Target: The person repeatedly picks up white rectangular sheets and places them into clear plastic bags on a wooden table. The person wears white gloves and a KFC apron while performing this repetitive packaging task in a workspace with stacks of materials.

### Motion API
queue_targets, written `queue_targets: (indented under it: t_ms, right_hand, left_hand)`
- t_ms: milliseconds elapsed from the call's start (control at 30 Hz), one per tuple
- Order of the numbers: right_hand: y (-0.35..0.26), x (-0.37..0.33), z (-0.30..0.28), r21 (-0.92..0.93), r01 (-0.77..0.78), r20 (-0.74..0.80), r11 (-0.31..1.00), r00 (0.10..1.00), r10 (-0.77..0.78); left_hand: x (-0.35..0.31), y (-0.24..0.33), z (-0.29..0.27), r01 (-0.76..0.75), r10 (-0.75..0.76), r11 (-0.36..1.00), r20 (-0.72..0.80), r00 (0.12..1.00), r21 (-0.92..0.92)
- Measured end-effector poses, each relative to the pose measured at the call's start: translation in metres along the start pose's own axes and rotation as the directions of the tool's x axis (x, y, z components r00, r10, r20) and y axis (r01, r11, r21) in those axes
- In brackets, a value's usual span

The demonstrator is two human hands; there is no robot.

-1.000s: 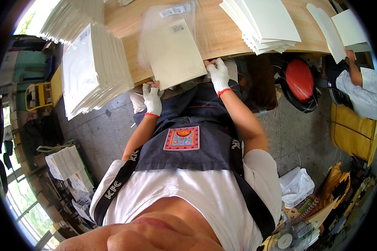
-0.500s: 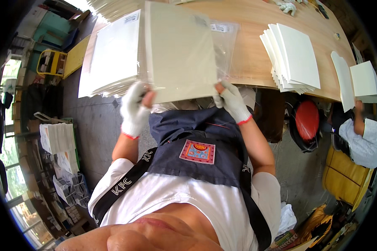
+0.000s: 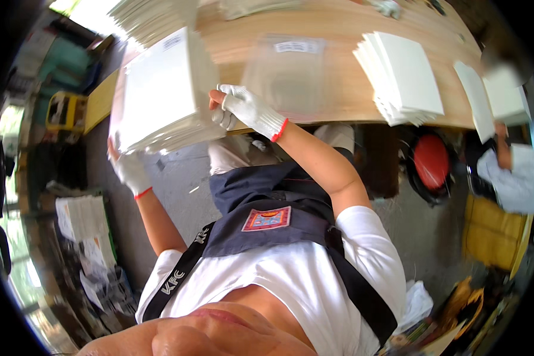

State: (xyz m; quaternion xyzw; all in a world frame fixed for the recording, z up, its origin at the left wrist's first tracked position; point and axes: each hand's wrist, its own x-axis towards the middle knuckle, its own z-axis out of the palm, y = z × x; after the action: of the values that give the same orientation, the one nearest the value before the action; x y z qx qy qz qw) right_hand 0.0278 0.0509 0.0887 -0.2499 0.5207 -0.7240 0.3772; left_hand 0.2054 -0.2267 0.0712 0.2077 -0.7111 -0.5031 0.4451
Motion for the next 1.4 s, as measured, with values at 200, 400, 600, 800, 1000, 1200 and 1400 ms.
queue_targets:
  t_ms: [200, 400, 600, 800, 1000, 1200, 1400]
  right_hand:
    - [0.018, -0.128, -0.115, -0.101, 0.209, -0.678, 0.973, 0.701, -0.221]
    - [-0.008, -0.246, -0.241, -0.104, -0.013, -0.964, 0.994, 0.249, -0.098]
    - [-0.024, -0.282, -0.319, 0.035, 0.038, -0.995, 0.999, 0.095, 0.031]
    - [-0.04, -0.293, -0.353, -0.073, 0.125, -0.993, 0.989, 0.083, -0.084]
    - [-0.055, -0.253, -0.341, -0.07, 0.232, -0.984, 0.97, 0.144, -0.105]
    - [-0.048, -0.229, -0.31, -0.19, 0.331, -0.934, 0.924, 0.228, -0.273]
    - [-0.011, -0.256, -0.22, 0.235, 0.276, -0.788, 0.932, 0.615, 0.016]
  left_hand:
    - [-0.074, -0.085, -0.008, 0.263, -0.278, 0.96, -0.26, 0.925, -0.092]
    - [-0.159, -0.093, 0.073, -0.255, 0.085, 0.919, 0.481, 0.872, 0.301]
    - [-0.118, -0.035, 0.182, -0.687, 0.389, 0.722, 0.77, 0.506, 0.087]
    - [-0.095, -0.033, 0.237, -0.823, 0.238, 0.555, 0.925, 0.297, 0.121]
    - [-0.1, -0.029, 0.274, -0.777, 0.245, 0.623, 0.921, 0.302, 0.089]
    - [-0.104, -0.008, 0.276, -0.717, 0.01, 0.657, 0.948, 0.319, 0.234]
    - [-0.108, -0.011, 0.282, -0.768, -0.066, 0.491, 0.897, 0.438, 0.411]
